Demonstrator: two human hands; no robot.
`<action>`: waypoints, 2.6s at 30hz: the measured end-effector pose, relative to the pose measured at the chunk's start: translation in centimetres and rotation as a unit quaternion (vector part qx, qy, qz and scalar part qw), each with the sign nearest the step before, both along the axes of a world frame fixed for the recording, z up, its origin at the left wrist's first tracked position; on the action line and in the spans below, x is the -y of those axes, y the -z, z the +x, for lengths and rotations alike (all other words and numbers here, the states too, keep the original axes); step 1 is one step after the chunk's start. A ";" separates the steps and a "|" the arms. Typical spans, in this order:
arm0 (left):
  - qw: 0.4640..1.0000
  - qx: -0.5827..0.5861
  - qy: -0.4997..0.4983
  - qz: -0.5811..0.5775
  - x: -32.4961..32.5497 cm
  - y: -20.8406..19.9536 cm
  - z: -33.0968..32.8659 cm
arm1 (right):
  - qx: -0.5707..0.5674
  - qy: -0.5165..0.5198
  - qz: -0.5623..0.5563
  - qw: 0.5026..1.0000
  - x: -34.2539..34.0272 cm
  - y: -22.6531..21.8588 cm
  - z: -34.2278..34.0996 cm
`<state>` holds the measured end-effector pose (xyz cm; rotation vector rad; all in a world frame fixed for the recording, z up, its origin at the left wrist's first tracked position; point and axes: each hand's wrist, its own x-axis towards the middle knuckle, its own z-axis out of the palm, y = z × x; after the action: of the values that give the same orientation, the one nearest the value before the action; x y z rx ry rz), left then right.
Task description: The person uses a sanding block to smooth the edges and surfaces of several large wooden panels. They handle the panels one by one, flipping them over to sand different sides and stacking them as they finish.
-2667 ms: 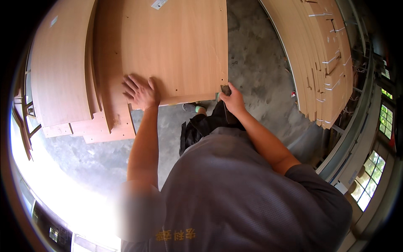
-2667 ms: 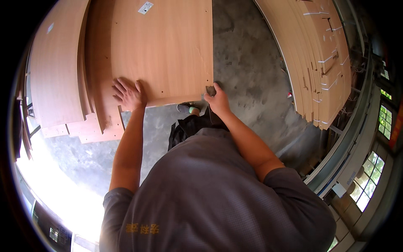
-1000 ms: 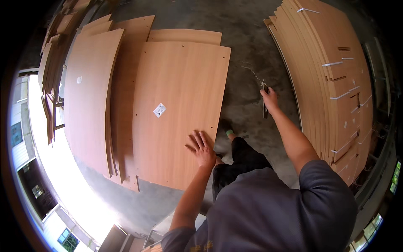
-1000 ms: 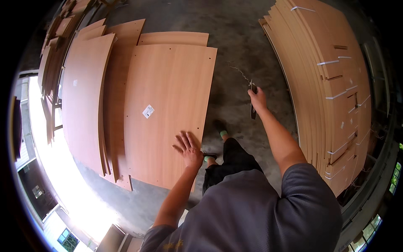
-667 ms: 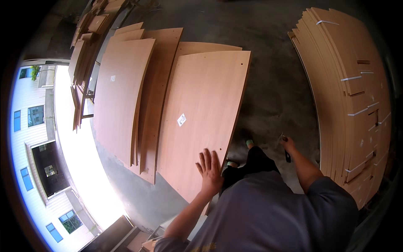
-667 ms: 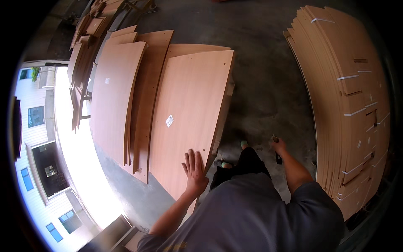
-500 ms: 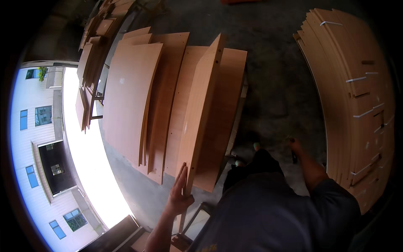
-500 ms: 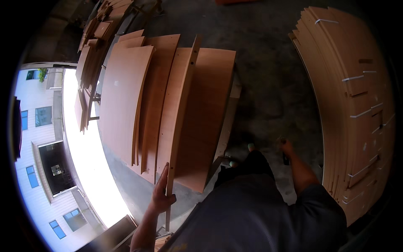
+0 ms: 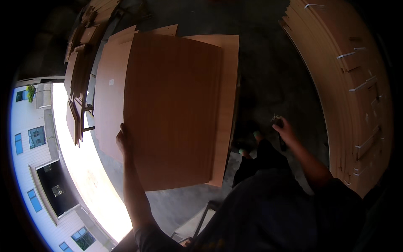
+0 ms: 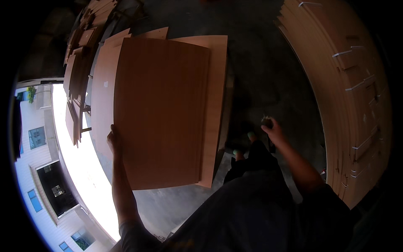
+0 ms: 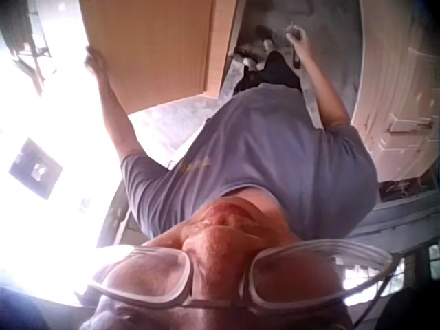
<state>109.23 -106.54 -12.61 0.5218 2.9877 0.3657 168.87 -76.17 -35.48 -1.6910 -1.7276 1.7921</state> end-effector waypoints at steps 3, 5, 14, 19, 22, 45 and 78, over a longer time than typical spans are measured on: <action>0.999 0.026 -0.018 0.035 -1.1 6.1 0.8 | -0.041 -0.005 0.081 0.996 2.9 -0.6 -3.4; 0.997 0.047 -0.006 0.054 0.2 10.2 1.2 | -0.078 0.031 0.049 0.995 5.0 -3.2 -5.9; 0.980 -0.059 0.189 -0.001 -1.4 22.5 5.0 | -0.016 -0.104 0.155 0.982 14.7 -4.4 -11.3; 0.994 -0.040 0.074 -0.073 -4.2 24.5 13.4 | 0.100 -0.129 0.040 0.986 16.6 -5.0 -13.5; 0.992 -0.030 0.070 -0.103 -4.7 23.8 13.9 | 0.046 -0.069 0.070 0.994 13.3 -3.4 -15.2; 0.987 0.022 -0.117 -0.112 -3.5 23.6 18.6 | 0.217 -0.422 0.178 0.862 -28.9 -5.8 -27.9; 0.980 0.016 -0.172 -0.096 -7.5 23.1 24.0 | 0.150 -0.459 0.342 0.806 -28.8 -7.6 -27.8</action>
<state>133.27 -99.04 -35.66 -0.0194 3.0324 0.1031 141.10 -47.35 -27.92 -0.8667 -3.1613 0.7763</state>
